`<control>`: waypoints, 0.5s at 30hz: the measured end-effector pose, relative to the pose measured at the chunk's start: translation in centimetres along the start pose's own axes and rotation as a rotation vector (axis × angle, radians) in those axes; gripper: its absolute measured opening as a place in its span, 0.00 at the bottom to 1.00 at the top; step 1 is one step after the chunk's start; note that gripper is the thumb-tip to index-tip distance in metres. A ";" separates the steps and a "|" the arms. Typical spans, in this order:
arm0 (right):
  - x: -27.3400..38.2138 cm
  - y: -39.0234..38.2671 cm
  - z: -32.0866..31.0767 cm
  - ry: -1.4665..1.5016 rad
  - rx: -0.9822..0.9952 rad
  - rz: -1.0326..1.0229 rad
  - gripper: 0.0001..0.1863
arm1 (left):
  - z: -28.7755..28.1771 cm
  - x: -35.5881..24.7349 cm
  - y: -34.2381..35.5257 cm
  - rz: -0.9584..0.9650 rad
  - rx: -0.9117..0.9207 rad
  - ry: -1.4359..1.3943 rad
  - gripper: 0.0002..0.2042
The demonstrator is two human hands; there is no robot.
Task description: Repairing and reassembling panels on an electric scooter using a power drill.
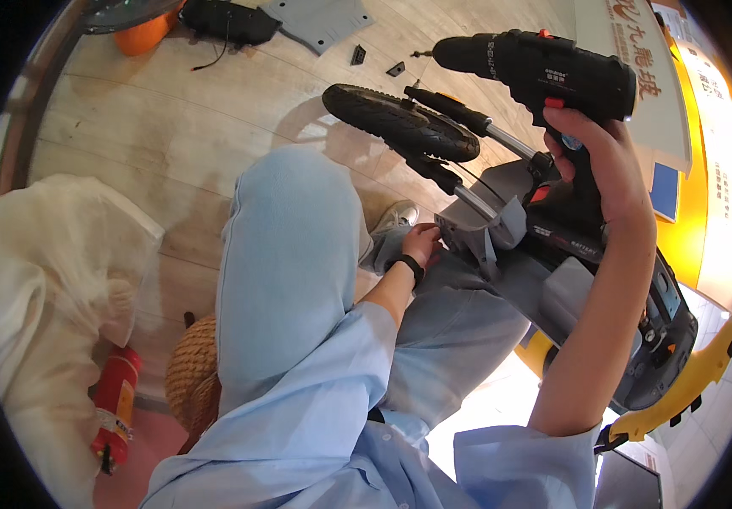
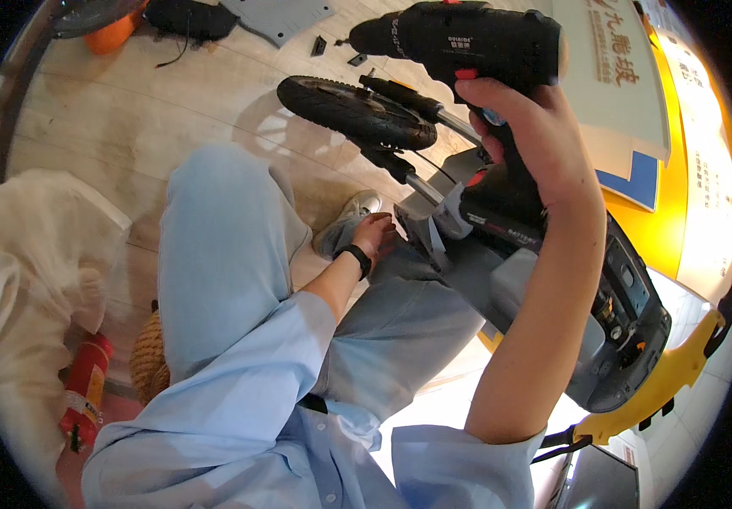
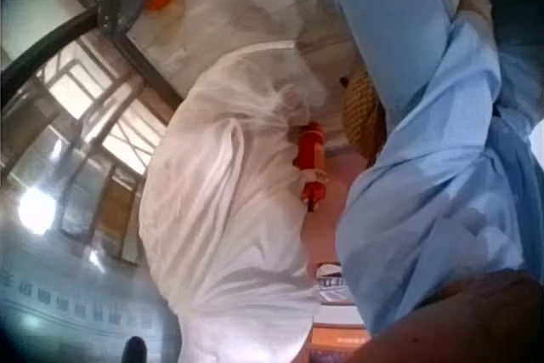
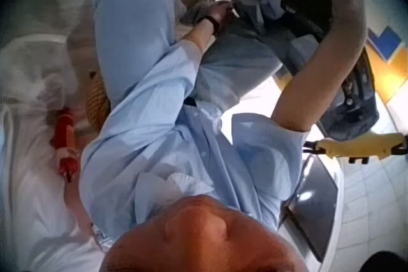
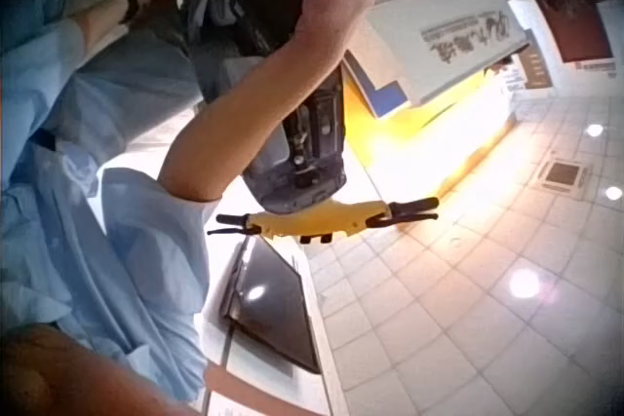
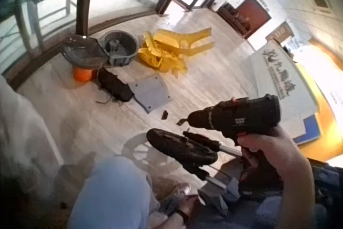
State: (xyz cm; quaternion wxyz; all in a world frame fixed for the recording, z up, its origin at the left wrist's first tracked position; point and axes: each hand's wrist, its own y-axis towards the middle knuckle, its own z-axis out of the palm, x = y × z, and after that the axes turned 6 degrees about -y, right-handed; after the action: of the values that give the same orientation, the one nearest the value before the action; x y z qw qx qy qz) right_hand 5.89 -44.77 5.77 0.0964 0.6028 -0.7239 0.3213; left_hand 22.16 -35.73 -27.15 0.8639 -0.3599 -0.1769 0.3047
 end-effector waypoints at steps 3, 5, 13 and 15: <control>-0.1 2.0 0.5 -0.094 0.031 0.043 0.13 | -0.6 0.3 1.2 0.042 0.039 -0.083 0.13; 0.0 3.0 -0.1 -0.164 0.048 0.091 0.13 | -0.4 0.7 1.3 0.041 0.076 -0.043 0.15; 2.0 6.7 1.8 -0.563 0.401 0.117 0.12 | -0.5 2.3 0.8 0.010 0.129 0.187 0.17; 2.4 7.2 2.7 -0.627 0.465 0.083 0.13 | 0.1 3.0 0.9 0.081 0.141 0.038 0.14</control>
State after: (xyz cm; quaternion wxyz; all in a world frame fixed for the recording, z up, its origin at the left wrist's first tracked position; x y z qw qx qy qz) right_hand -0.81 -47.81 2.46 -0.2817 0.6477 -0.6499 0.2808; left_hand 23.99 -33.25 -27.43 0.8774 -0.3109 -0.1238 0.3439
